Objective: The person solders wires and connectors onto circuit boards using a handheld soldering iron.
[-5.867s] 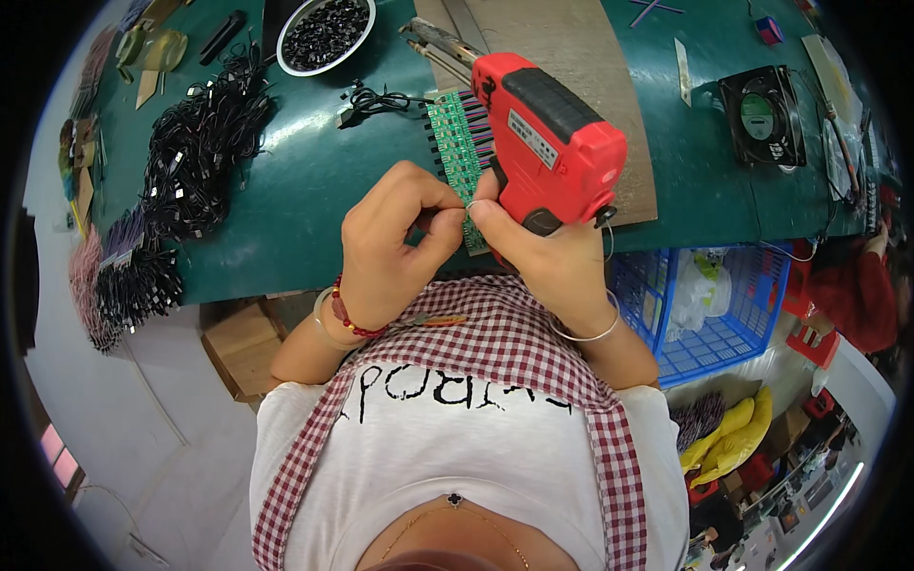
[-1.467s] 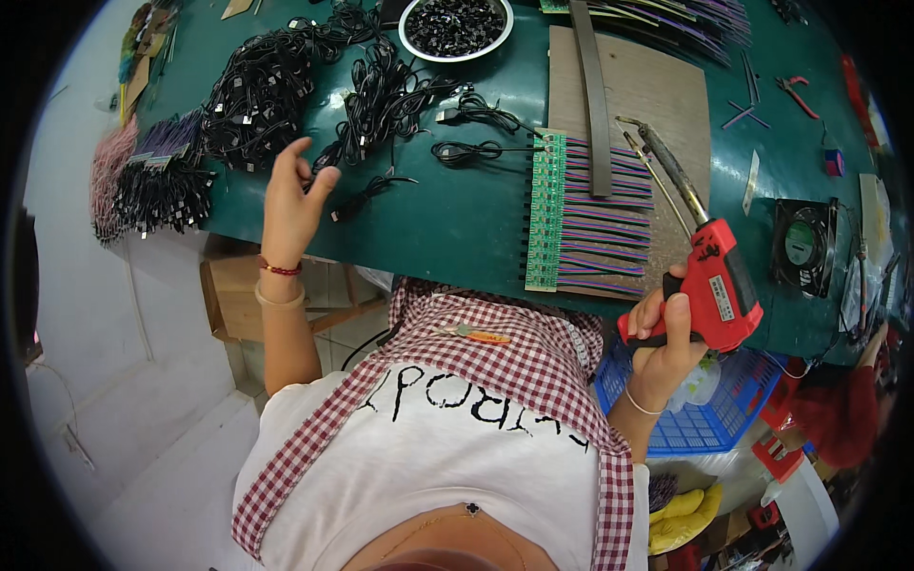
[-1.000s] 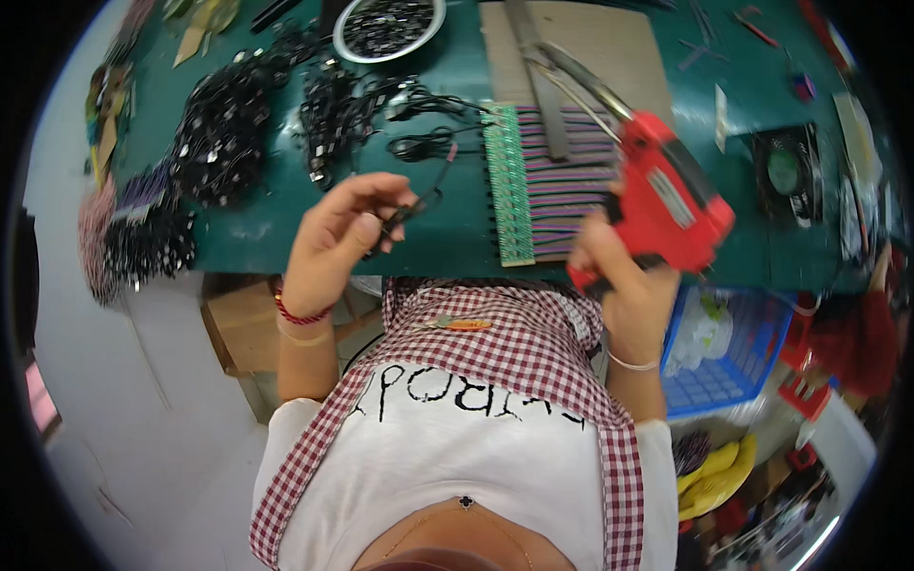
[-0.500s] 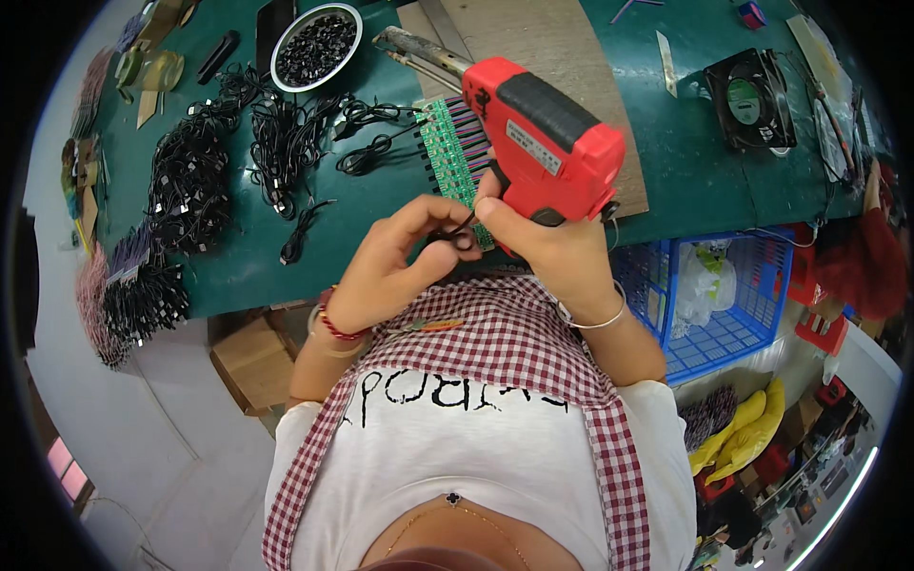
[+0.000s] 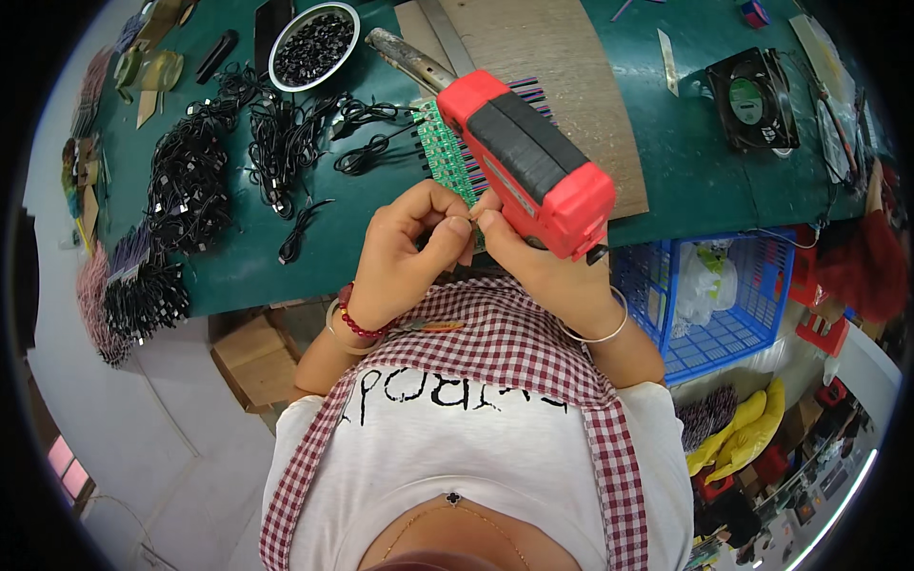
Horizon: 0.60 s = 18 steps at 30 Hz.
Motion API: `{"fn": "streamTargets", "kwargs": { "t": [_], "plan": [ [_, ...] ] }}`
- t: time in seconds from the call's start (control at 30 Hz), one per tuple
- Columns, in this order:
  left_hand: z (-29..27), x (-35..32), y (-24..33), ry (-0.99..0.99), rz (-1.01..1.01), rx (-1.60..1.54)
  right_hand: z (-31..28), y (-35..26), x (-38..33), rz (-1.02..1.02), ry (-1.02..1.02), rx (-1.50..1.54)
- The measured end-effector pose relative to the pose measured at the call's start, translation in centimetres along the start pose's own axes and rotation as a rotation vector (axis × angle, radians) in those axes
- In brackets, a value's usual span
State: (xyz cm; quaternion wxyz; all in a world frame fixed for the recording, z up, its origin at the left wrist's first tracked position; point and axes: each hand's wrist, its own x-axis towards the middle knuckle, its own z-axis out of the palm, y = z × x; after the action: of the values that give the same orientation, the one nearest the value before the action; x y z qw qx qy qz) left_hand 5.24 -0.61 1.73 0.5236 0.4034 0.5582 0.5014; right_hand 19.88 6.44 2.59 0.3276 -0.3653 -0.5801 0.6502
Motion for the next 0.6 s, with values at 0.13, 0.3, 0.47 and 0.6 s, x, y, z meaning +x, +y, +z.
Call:
{"fn": "streamTargets", "kwargs": {
  "t": [0.13,0.3,0.47,0.6],
  "plan": [
    [0.34,0.02,-0.41,0.104,0.257,0.224,0.27,0.22,0.12,-0.008,0.029,-0.008],
    [0.08,0.22,-0.05,0.229,0.428,0.613,-0.06,0.08,0.84,0.021,0.135,-0.18],
    [0.23,0.42,-0.53,0.293,0.482,0.72,0.68,0.04,0.72,-0.005,0.066,-0.049],
    [0.25,0.73,-0.59,0.299,0.497,0.727,0.68,0.36,0.62,0.086,0.073,-0.079]
  ]
}}
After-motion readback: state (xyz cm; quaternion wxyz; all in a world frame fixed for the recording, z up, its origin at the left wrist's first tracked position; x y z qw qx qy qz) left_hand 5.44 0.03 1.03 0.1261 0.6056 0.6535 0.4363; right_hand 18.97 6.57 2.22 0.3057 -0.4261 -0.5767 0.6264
